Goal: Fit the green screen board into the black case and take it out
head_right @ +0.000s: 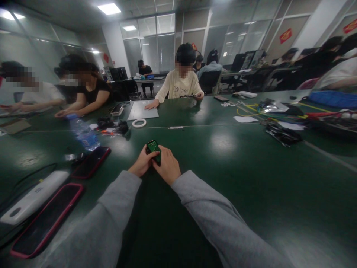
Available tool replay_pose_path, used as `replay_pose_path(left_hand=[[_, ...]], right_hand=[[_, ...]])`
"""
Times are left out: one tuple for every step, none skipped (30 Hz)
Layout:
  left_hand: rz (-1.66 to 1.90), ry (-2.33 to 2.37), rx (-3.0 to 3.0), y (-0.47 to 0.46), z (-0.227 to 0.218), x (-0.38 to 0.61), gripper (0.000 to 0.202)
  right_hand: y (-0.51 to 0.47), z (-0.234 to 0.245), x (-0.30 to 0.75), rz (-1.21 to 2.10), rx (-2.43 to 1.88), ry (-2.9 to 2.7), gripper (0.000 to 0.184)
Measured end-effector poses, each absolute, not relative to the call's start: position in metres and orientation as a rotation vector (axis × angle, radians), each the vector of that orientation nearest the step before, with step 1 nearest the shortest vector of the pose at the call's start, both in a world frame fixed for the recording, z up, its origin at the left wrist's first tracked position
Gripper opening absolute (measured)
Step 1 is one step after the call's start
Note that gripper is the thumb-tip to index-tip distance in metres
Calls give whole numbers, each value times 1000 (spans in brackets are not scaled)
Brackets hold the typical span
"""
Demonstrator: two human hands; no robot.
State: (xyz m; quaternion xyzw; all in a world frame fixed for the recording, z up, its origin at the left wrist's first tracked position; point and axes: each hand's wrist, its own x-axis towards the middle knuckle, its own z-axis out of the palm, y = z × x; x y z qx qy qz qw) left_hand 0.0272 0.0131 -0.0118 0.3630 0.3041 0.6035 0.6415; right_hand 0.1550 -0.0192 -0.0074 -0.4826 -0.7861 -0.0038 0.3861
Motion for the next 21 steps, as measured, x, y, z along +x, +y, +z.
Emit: replay_pose_path(left_hand=[[1382, 698, 834, 14, -12, 27, 66], [1392, 703, 839, 14, -13, 26, 65], [1404, 709, 842, 15, -13, 25, 65], [1416, 715, 842, 16, -13, 24, 64], [1426, 721, 841, 17, -14, 24, 63], [1433, 724, 840, 18, -14, 23, 62], [1440, 726, 838, 18, -14, 23, 61], [1448, 729, 836, 19, -14, 23, 61], [1453, 731, 835, 19, -13, 23, 60], [1453, 731, 834, 19, -13, 23, 59], [1451, 731, 832, 19, -13, 23, 58], [1450, 733, 829, 19, -12, 23, 58], [1449, 736, 824, 19, -12, 23, 57], [1451, 739, 818, 18, -12, 23, 56], [1457, 742, 812, 18, -12, 23, 55], [1464, 745, 807, 18, -12, 23, 54], [1469, 748, 803, 18, -12, 23, 52], [1470, 747, 799, 18, -12, 23, 51], [1468, 745, 795, 18, -12, 23, 49], [1465, 745, 789, 17, -12, 23, 49], [1462, 747, 782, 17, -11, 23, 48]], right_hand=[[-20, -6, 155, -8, -1228, -2012, 54], [-20, -5, 155, -6, -1230, -2022, 52], [-21, -5, 154, -4, -1233, -2031, 51], [-21, -4, 154, -3, -1237, -2039, 49], [-22, -3, 154, -3, -1243, -2045, 47], [-22, -3, 154, -3, -1250, -2051, 44], [-22, -3, 153, -4, -1259, -2055, 42], [-22, -3, 153, -7, -1268, -2059, 40], [-22, -3, 153, -12, -1275, -2063, 38], [-22, -3, 153, -19, -1283, -2066, 37], [-22, -3, 153, -25, -1291, -2067, 37], [-22, -2, 153, -30, -1297, -2065, 36], [-22, -2, 153, -31, -1300, -2062, 35], [-22, -2, 154, -29, -1301, -2054, 34], [-22, -1, 154, -23, -1300, -2044, 32], [-21, -1, 154, -16, -1298, -2033, 31], [-21, -1, 154, -9, -1293, -2026, 30], [-21, -1, 154, -5, -1290, -2019, 30], [-21, -1, 154, -3, -1288, -2014, 30], [-21, -1, 154, -1, -1286, -2010, 30], [-21, -1, 154, -2, -1283, -2004, 31]])
